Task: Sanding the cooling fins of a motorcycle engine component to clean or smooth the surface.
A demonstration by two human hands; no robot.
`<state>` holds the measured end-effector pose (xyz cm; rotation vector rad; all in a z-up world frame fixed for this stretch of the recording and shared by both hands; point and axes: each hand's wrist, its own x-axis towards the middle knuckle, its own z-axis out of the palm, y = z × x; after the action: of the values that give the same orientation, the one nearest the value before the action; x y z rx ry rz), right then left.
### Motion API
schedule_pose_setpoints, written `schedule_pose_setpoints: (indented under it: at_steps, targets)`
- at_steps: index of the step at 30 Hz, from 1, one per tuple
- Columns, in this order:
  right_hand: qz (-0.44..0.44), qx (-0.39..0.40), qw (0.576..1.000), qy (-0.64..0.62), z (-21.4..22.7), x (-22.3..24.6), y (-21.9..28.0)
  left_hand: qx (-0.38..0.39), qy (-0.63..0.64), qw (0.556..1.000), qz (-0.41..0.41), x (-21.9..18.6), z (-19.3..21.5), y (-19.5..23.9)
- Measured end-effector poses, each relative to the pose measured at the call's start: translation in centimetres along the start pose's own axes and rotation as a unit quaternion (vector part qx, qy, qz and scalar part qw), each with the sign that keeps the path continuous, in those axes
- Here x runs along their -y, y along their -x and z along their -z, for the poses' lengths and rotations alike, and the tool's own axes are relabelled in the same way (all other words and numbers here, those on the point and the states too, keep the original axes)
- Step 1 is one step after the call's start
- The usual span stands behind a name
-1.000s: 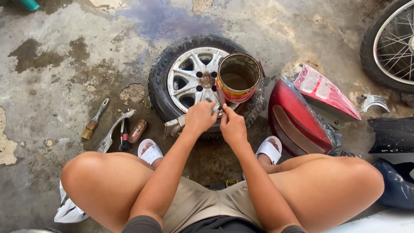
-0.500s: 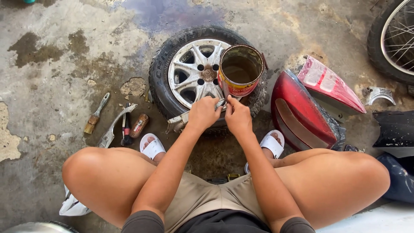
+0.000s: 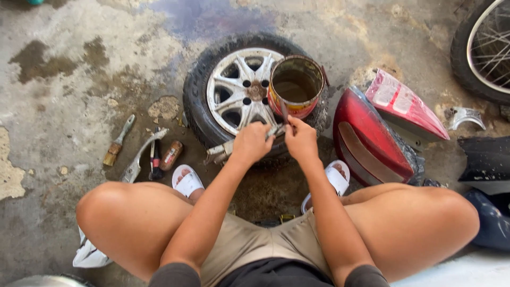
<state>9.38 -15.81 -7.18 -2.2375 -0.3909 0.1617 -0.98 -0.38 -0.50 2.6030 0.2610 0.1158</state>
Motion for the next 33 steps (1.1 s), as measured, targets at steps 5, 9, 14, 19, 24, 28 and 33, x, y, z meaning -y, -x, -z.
schedule_pose_setpoints:
  at_steps: [5,9,14,19,24,28,33]
  targets:
    - [-0.046,0.021,0.970,-0.240,3.2,2.6,1.4,-0.069,0.066,0.995,0.024,0.6,2.5,2.0]
    - [-0.014,0.024,0.926,-0.377,6.9,6.0,0.6,-0.191,0.198,0.961,0.015,-0.9,7.8,2.7]
    - [0.022,0.010,0.912,-0.410,11.6,11.6,1.8,-0.300,0.168,0.938,-0.038,-1.4,12.1,3.4]
    - [0.106,0.015,0.919,-0.379,18.0,17.8,1.5,-0.330,0.196,0.922,-0.052,-3.3,17.4,2.9]
    - [0.206,0.014,0.933,-0.295,19.6,21.3,-1.3,-0.376,0.265,0.886,-0.056,-3.0,19.9,1.0]
    - [0.202,0.040,0.926,-0.318,16.6,19.3,-4.5,-0.407,0.312,0.856,-0.059,-1.8,19.4,0.0]
    - [0.157,0.039,0.920,-0.356,13.3,19.4,-5.2,-0.501,0.384,0.774,-0.055,-0.9,20.8,-1.9]
